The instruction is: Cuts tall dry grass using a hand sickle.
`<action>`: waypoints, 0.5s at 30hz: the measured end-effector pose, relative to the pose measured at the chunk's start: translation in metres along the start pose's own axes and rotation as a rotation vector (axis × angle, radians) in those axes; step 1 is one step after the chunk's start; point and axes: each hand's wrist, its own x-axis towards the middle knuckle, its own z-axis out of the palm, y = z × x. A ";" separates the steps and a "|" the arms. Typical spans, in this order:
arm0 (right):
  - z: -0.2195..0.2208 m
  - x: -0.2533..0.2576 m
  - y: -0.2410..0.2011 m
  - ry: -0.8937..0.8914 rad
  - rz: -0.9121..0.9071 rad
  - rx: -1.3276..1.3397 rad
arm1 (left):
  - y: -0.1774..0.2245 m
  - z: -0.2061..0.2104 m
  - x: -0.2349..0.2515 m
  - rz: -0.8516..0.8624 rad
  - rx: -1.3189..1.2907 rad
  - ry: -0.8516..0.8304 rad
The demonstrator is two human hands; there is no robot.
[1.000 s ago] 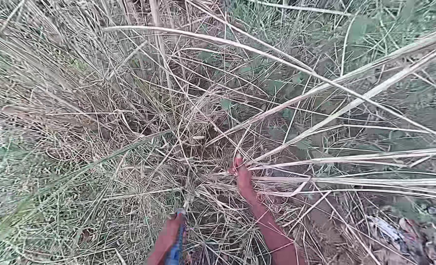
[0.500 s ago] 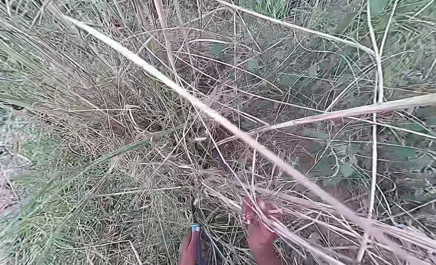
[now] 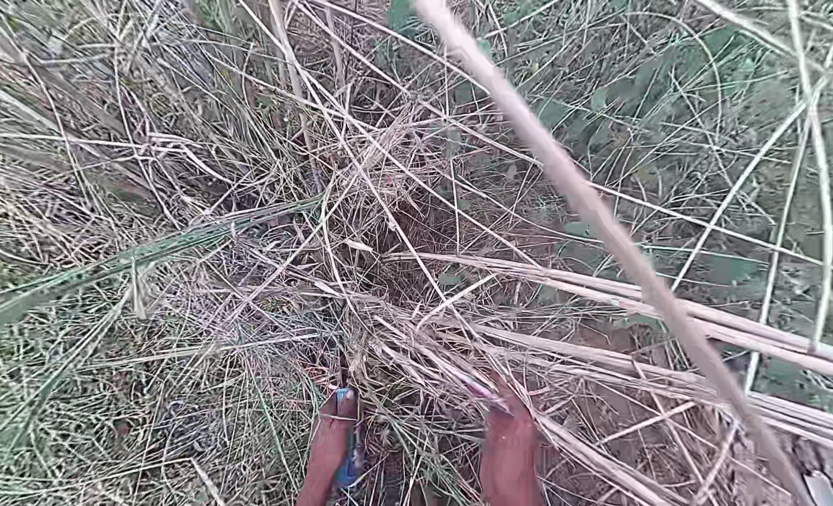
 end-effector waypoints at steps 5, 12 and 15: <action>-0.005 0.045 -0.029 -0.054 -0.170 0.063 | -0.007 0.003 0.001 0.010 -0.048 -0.014; 0.017 0.084 -0.058 -0.284 -0.417 0.247 | -0.008 0.008 -0.002 0.013 -0.058 0.006; 0.048 0.089 -0.073 -0.211 -0.523 0.118 | -0.008 0.008 -0.005 0.018 0.001 0.011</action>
